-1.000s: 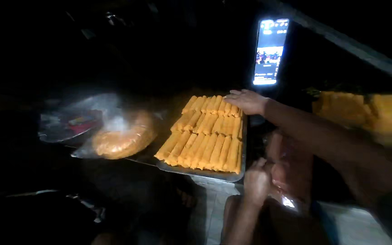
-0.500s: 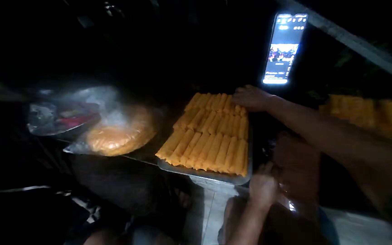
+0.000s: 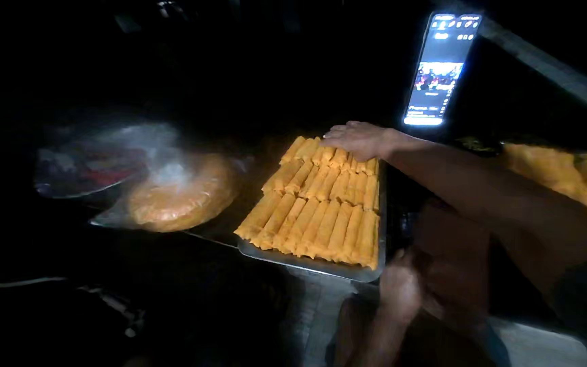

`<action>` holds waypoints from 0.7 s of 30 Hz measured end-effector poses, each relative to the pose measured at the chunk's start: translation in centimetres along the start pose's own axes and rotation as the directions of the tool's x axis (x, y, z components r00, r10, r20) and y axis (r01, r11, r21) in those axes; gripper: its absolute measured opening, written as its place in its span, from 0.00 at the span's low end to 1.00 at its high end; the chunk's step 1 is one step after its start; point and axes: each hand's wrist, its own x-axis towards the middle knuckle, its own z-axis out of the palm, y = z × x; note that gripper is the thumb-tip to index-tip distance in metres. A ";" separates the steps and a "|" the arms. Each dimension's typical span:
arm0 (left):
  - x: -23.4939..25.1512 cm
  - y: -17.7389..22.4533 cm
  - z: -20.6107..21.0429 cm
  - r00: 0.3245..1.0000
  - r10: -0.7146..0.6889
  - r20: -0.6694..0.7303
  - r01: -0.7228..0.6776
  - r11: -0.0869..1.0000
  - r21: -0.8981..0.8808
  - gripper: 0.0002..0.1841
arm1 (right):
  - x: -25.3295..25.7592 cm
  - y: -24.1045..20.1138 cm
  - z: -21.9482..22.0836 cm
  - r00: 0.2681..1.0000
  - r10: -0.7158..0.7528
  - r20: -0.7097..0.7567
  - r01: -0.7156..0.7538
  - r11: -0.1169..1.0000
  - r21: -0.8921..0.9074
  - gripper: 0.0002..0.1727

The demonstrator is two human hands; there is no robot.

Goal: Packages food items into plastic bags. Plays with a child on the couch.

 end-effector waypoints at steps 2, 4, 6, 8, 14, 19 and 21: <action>0.1 -0.3 0.4 0.998 0.056 -0.029 -0.056 0.998 0.007 0.19 | 0.2 0.2 0.0 0.999 0.020 0.029 -0.021 0.999 0.029 0.55; 0.2 -0.8 0.9 0.979 0.171 -0.108 -0.170 0.985 0.019 0.14 | 0.3 0.2 -0.2 0.999 0.023 0.045 -0.026 0.998 0.060 0.55; 0.1 -0.9 0.8 0.969 0.220 -0.113 -0.220 0.975 0.015 0.13 | 0.3 0.0 -0.4 0.998 0.040 0.053 -0.044 0.997 0.070 0.55; 0.1 -0.8 0.6 0.970 0.225 -0.095 -0.226 0.974 0.000 0.14 | 0.4 -0.1 -0.6 0.996 0.065 0.066 -0.069 0.996 0.049 0.55; 0.1 -0.9 0.9 0.957 0.245 -0.153 -0.246 0.969 0.011 0.12 | 0.8 0.0 -1.1 0.998 0.033 0.062 -0.029 0.998 -0.061 0.43; 0.0 -0.8 0.9 0.979 0.186 -0.089 -0.186 0.983 0.006 0.13 | 0.4 -0.5 -1.2 0.988 0.111 0.111 -0.114 0.993 0.028 0.49; 0.0 -0.9 1.1 0.970 0.214 -0.119 -0.213 0.977 0.020 0.12 | 0.3 -0.3 -1.1 0.989 0.118 0.090 -0.124 0.990 0.067 0.47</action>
